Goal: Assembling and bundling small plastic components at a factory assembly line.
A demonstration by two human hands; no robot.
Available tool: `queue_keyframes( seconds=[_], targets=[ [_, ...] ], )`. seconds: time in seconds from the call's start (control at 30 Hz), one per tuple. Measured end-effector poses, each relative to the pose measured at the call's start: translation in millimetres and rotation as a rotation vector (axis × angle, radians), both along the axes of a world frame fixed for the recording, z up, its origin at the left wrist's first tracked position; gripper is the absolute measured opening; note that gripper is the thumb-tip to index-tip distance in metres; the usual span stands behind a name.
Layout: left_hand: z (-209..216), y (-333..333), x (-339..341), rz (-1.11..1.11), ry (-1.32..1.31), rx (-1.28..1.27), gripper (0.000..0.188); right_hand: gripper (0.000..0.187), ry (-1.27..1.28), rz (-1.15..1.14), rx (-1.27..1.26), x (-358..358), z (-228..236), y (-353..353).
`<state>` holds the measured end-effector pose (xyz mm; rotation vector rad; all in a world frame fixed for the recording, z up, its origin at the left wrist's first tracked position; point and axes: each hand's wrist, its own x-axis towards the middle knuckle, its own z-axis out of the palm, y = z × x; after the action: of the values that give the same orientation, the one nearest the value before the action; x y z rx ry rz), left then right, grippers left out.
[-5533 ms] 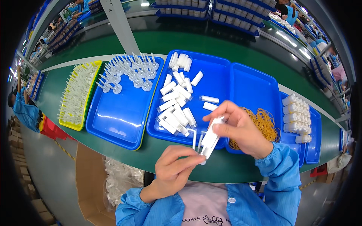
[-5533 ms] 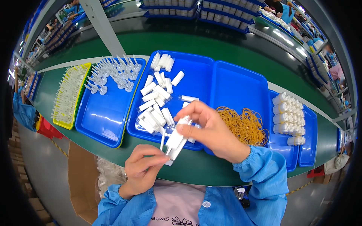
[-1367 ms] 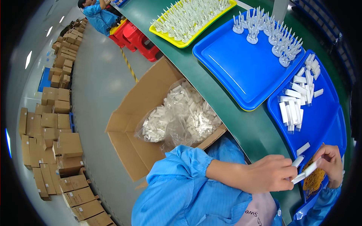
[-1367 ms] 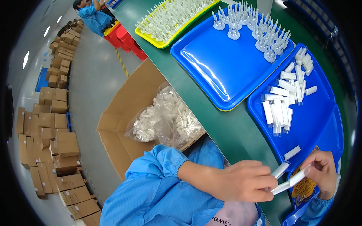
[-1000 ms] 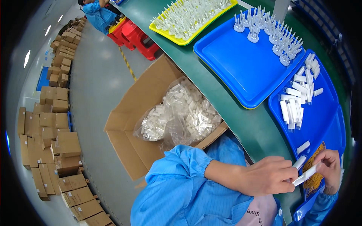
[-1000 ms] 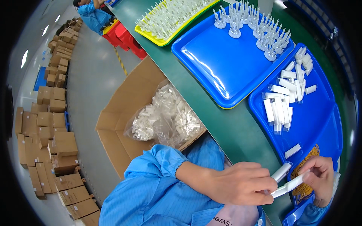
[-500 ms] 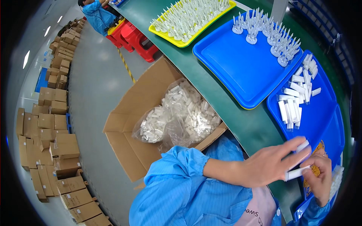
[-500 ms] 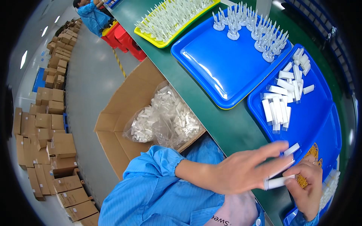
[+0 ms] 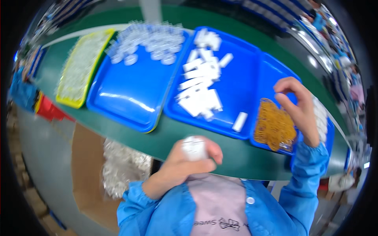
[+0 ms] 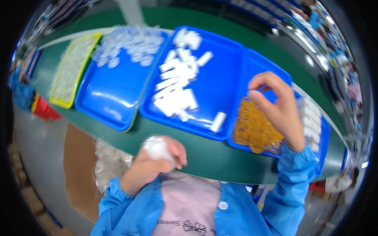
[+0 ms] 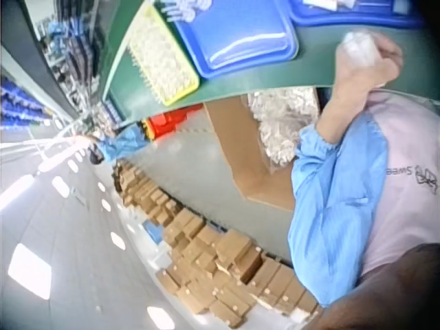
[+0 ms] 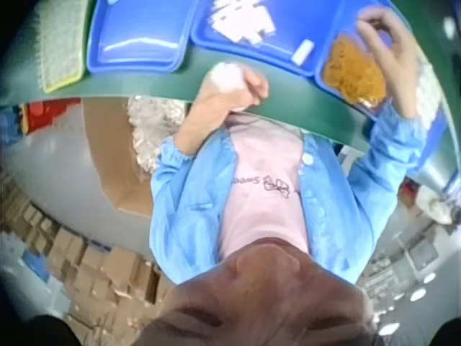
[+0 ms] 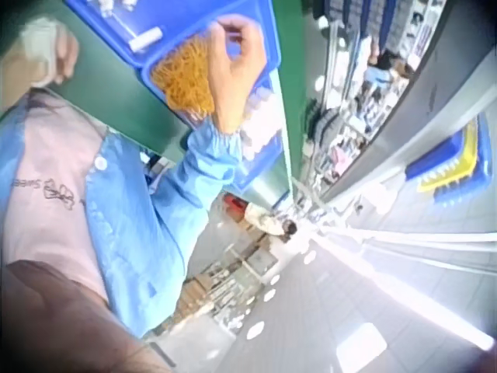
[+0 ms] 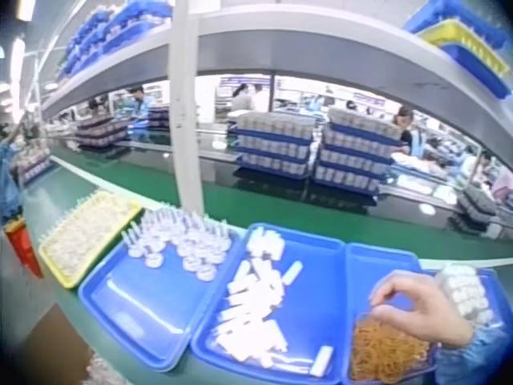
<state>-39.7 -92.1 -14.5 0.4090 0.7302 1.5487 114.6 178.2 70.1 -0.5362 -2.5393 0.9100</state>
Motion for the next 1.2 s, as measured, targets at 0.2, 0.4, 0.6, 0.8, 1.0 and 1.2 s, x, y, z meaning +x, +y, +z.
queue_keyframes(
  seconds=[0.2,0.4,0.6,0.8,1.0,1.2],
  targets=[
    [-6,8,6,0.154,0.096,0.052,0.027,0.008,-0.094,-0.022,0.397,34,-47,27],
    [2,14,14,0.178,0.079,-0.022,0.047,0.007,-0.186,0.06,0.298,36,-76,7],
    [6,22,18,0.072,0.333,-0.073,0.075,0.007,-0.134,-0.047,0.281,48,-78,-5],
    [23,67,42,-0.103,0.466,-0.026,0.1,0.008,-0.069,-0.122,0.35,50,-67,-17],
    [12,86,56,-0.14,0.419,-0.032,0.101,0.008,-0.097,-0.174,0.425,49,-92,-15],
    [5,98,64,-0.164,0.432,-0.056,0.103,0.008,-0.003,-0.173,0.283,54,-77,-21]
  ],
)
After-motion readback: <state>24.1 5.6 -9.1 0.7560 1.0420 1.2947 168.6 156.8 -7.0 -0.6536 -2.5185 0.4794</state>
